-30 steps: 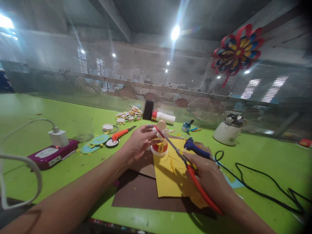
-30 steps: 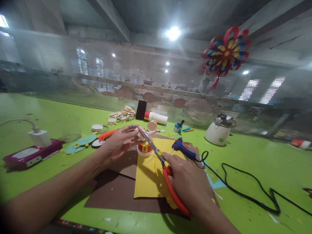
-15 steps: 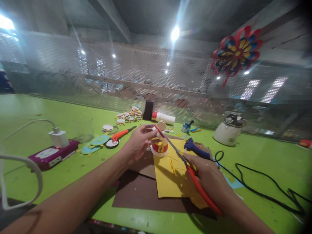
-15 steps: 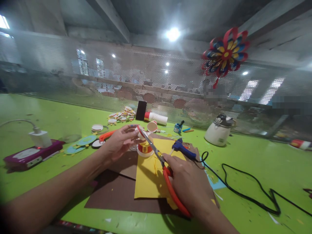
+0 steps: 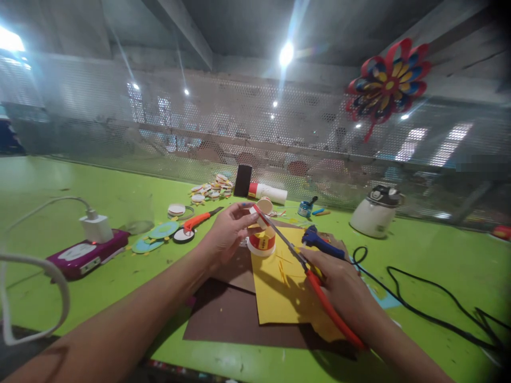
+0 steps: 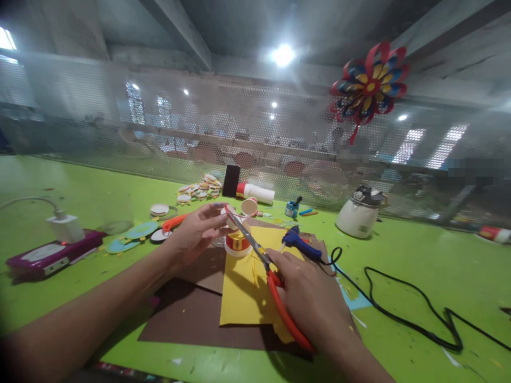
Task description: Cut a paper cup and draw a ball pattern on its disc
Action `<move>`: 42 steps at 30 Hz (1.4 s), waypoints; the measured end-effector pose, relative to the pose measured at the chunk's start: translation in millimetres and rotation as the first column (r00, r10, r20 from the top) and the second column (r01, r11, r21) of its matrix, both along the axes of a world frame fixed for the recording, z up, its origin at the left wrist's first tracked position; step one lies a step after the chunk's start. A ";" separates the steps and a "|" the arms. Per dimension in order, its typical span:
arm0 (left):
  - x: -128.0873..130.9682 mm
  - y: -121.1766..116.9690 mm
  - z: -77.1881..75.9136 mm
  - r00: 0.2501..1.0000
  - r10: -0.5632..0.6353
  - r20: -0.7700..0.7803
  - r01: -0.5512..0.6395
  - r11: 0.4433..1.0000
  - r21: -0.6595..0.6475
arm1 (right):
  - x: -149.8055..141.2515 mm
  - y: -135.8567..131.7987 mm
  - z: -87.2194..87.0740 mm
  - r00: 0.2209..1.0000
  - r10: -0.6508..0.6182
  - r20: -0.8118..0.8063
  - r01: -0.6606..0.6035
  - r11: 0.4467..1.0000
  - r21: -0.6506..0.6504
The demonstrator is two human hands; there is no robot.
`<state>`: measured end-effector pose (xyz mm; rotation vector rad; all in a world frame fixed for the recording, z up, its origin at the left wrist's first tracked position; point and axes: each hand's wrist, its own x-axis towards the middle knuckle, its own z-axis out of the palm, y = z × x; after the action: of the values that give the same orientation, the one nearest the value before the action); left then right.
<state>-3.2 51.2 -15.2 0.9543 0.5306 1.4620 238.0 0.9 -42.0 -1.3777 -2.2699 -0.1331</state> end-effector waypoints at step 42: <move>2.2 -0.7 -1.9 0.996 -0.086 -0.034 0.087 0.995 0.043 | 0.5 -0.9 -0.2 1.000 -0.014 -0.023 0.014 1.000 0.001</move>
<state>-1.0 50.5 -17.1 1.0247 0.4764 1.3877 238.5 0.0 -42.3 -1.3872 -2.2411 -0.1227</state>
